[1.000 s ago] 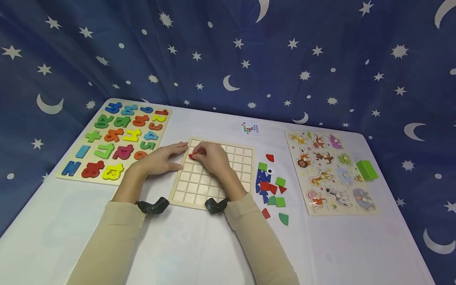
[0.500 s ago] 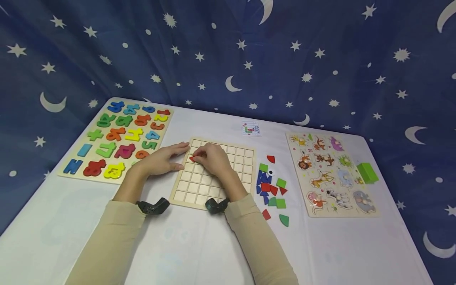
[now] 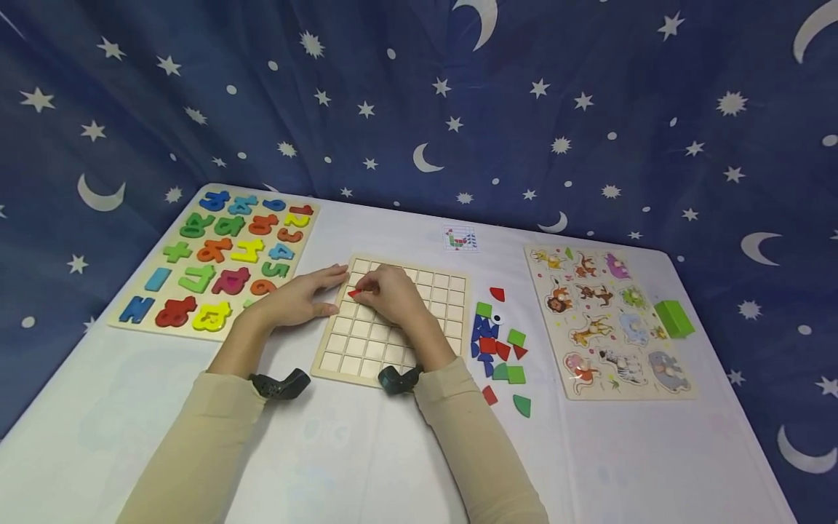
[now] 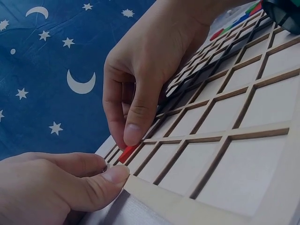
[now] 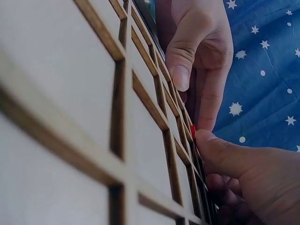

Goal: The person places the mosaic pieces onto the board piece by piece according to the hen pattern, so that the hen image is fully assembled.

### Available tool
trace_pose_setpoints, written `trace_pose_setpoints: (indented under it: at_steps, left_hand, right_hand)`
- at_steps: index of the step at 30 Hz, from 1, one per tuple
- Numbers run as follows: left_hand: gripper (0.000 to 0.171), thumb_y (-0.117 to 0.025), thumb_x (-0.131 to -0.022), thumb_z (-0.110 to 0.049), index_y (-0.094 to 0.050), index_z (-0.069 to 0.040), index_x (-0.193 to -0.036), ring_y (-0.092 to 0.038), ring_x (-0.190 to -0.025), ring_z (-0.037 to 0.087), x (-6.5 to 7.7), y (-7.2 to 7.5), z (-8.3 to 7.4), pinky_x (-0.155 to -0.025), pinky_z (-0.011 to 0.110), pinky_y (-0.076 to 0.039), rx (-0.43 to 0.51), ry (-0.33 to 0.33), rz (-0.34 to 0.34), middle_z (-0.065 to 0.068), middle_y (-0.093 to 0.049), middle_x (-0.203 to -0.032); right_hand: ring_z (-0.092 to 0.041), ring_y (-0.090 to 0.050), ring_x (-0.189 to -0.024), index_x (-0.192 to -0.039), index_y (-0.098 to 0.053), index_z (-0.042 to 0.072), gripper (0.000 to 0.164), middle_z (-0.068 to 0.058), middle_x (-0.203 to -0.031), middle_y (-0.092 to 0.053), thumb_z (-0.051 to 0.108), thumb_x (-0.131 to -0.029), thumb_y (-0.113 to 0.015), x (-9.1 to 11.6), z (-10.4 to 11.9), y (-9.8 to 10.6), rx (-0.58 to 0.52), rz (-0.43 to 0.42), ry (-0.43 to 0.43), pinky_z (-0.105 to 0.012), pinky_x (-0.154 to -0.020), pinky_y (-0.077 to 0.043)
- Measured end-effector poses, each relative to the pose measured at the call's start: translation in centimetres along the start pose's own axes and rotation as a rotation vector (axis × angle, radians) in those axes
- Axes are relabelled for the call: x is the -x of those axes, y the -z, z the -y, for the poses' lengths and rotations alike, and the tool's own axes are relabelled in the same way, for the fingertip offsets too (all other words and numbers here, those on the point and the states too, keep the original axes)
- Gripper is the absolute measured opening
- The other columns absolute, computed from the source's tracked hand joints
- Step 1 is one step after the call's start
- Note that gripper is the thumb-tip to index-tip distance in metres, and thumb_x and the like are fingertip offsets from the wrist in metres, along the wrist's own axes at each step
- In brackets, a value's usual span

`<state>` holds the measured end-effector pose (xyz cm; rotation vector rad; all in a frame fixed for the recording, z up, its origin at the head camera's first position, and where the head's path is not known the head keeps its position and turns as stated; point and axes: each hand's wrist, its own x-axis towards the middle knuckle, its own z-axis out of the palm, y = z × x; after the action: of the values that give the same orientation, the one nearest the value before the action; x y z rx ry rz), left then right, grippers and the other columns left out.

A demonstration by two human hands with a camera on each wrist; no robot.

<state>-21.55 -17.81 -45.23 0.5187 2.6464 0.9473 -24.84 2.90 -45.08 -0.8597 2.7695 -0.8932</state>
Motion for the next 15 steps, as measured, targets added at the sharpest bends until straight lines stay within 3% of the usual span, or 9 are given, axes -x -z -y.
trace_pose_setpoints:
  at_steps: [4,8,15]
  left_hand:
    - [0.065,-0.063,-0.091,-0.023,-0.035,-0.012,-0.148,-0.015,-0.147,0.025,0.2,0.3,0.0,-0.116,0.045,-0.018,-0.005,-0.005,-0.001,0.002,-0.021,-0.158]
    - [0.064,-0.062,-0.092,-0.023,-0.034,-0.012,-0.148,-0.013,-0.147,0.025,0.4,0.3,-0.1,-0.116,0.046,-0.017,0.009,-0.001,0.0,0.002,-0.02,-0.158]
    - [0.064,-0.062,-0.092,-0.022,-0.032,-0.012,-0.149,-0.014,-0.147,0.024,0.5,-0.1,-0.1,-0.116,0.044,-0.017,0.022,-0.005,-0.006,0.001,-0.02,-0.158]
  right_hand:
    - [-0.012,-0.058,-0.082,-0.106,-0.073,0.014,0.025,0.0,-0.096,-0.067,0.028,-0.086,-0.07,0.1,0.6,0.9,0.025,0.038,-0.01,-0.027,-0.075,-0.047]
    - [-0.017,-0.062,-0.091,-0.113,-0.07,0.012,0.029,-0.004,-0.104,-0.067,0.029,-0.089,-0.067,0.6,0.8,3.0,0.022,0.062,-0.029,-0.032,-0.082,-0.05]
    - [-0.025,-0.064,-0.097,-0.12,-0.065,0.008,0.034,-0.01,-0.113,-0.066,0.024,-0.09,-0.066,4.1,-0.8,7.8,-0.002,0.025,-0.103,-0.039,-0.082,-0.051]
